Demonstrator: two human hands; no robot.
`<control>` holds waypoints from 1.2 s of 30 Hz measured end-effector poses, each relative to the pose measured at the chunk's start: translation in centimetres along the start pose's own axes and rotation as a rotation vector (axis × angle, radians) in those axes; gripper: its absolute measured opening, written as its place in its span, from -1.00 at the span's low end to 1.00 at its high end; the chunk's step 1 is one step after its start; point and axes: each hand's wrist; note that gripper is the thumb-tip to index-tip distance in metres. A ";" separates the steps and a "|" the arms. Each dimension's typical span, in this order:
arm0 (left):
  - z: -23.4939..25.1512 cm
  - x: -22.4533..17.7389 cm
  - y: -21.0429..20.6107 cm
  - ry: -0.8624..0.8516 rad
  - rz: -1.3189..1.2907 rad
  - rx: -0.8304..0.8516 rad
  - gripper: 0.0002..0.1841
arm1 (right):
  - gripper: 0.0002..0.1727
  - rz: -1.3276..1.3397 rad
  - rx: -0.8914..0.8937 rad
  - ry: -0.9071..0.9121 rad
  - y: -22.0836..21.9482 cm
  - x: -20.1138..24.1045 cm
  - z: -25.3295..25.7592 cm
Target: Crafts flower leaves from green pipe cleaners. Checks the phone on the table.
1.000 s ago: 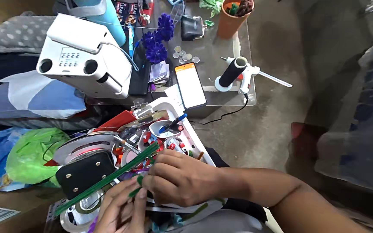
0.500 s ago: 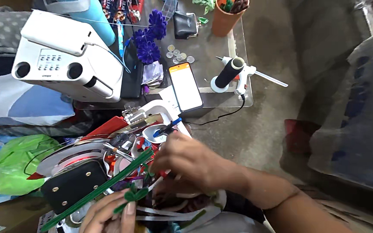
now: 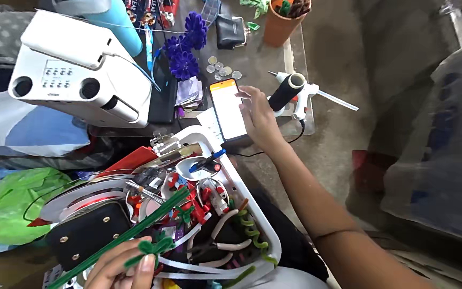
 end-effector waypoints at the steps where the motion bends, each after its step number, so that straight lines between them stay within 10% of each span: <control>1: 0.0 0.1 0.0 0.002 0.006 0.001 -0.85 | -0.56 -0.001 -0.008 0.001 -0.1 -0.1 0.3; 36: 0.1 0.6 -0.1 0.011 -0.022 -0.049 -0.86 | -0.62 -0.032 0.043 -0.062 -0.2 -0.2 2.3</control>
Point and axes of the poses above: each hand's wrist, its own z-axis towards the middle knuckle, its own y-axis out of the back of the hand, x = y × z, and after that the axes turned 8 degrees about -z, right-handed
